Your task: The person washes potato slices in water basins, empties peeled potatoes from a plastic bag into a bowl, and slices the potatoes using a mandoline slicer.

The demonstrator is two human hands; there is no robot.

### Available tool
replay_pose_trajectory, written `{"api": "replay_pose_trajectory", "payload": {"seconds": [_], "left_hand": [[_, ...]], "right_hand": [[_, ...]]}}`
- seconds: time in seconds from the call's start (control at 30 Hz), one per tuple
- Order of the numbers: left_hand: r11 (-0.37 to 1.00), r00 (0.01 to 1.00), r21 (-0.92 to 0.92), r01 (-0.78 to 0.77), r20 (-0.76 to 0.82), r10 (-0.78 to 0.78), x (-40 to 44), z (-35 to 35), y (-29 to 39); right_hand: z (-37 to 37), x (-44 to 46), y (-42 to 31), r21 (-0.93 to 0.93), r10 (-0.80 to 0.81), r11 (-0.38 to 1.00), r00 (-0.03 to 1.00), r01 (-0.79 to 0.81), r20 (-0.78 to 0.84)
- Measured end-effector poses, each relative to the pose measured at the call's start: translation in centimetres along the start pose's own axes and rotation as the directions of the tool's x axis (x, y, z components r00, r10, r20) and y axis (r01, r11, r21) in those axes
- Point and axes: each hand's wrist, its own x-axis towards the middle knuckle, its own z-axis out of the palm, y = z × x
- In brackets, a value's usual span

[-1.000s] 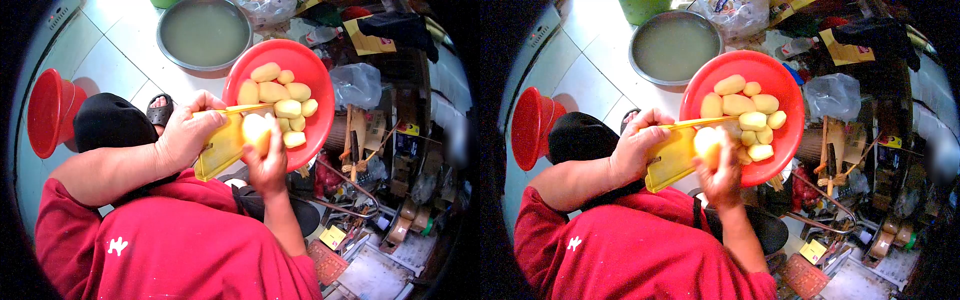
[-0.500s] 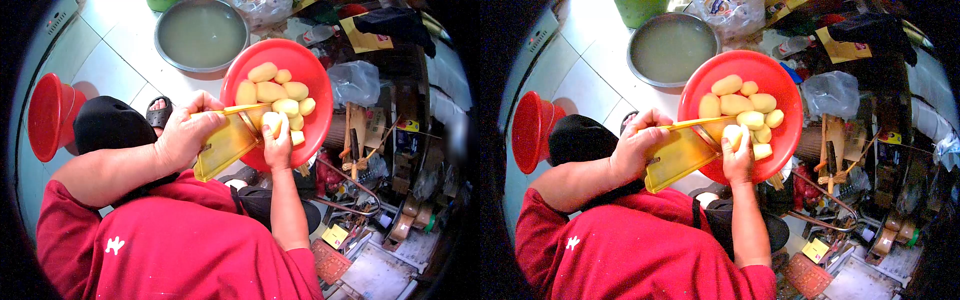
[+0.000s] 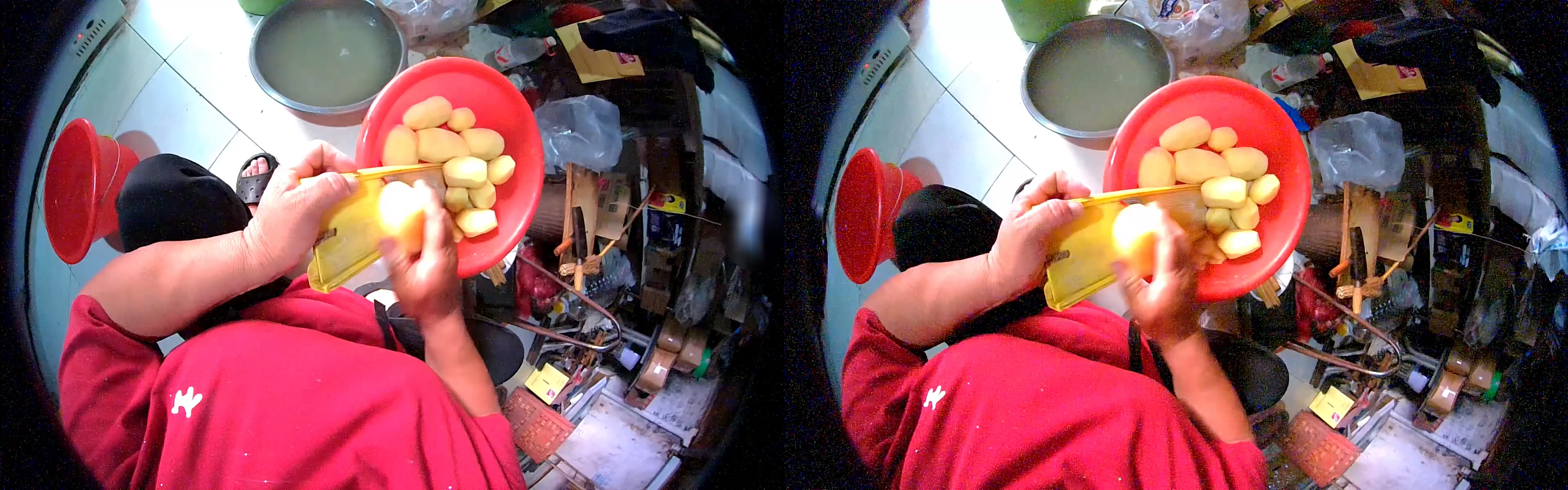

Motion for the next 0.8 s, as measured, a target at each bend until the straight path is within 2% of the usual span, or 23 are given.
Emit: {"api": "replay_pose_trajectory", "payload": {"seconds": [0.1, 0.13, 0.2, 0.3, 0.4, 0.43, 0.57, 0.63, 0.67, 0.73, 0.8], "left_hand": [[0.992, 0.997, 0.100, -0.081, -0.001, 0.082, -0.1, 0.3, 0.3], [0.992, 0.997, 0.103, -0.068, -0.017, 0.070, 0.1, 0.2, 0.3], [0.993, 0.998, 0.108, -0.056, -0.029, 0.059, 0.3, -0.1, 0.1], [0.982, 0.996, 0.166, -0.089, 0.000, 0.090, 0.6, -0.4, -0.4], [0.995, 0.999, 0.089, -0.043, -0.013, 0.044, 0.8, -0.4, 0.0], [0.992, 0.998, 0.108, -0.059, -0.011, 0.061, 0.8, -0.5, -0.2], [0.993, 0.998, 0.104, -0.059, -0.008, 0.060, 0.9, -0.5, -0.1], [0.992, 0.998, 0.107, -0.062, -0.009, 0.063, 0.9, -0.5, -0.2], [0.992, 0.998, 0.108, -0.063, -0.013, 0.065, 0.9, -0.5, -0.2], [0.995, 0.998, 0.077, -0.055, -0.014, 0.056, 0.9, -0.5, -0.2], [0.997, 0.999, 0.048, -0.051, -0.013, 0.052, 0.8, -0.2, 0.0]], "right_hand": [[0.9, -0.1, 1.9, 0.062, 0.084, 0.995, 0.995, -0.081, -0.052], [1.2, -0.1, 4.0, 0.164, 0.316, 0.937, 0.949, -0.309, -0.015], [1.3, -0.2, 8.4, 0.139, 0.437, 0.892, 0.899, -0.430, -0.021], [1.3, -0.4, 9.4, 0.082, 0.415, 0.908, 0.910, -0.412, -0.018], [0.8, -0.7, 10.4, 0.028, 0.372, 0.928, 0.928, -0.372, -0.008], [0.5, -0.6, 10.2, 0.079, 0.399, 0.914, 0.917, -0.399, 0.016], [0.4, -0.6, 10.2, 0.064, 0.377, 0.924, 0.926, -0.377, 0.006], [1.0, -0.9, 9.8, 0.257, 0.376, 0.901, 0.924, -0.349, -0.063], [1.0, -0.7, 7.5, 0.406, 0.438, 0.830, 0.898, -0.383, -0.049], [0.7, -0.6, 2.9, 0.559, 0.364, 0.768, 0.931, -0.313, 0.021], [-0.4, -0.8, -1.0, 0.476, 0.248, 0.839, 0.964, -0.265, 0.101]]}}
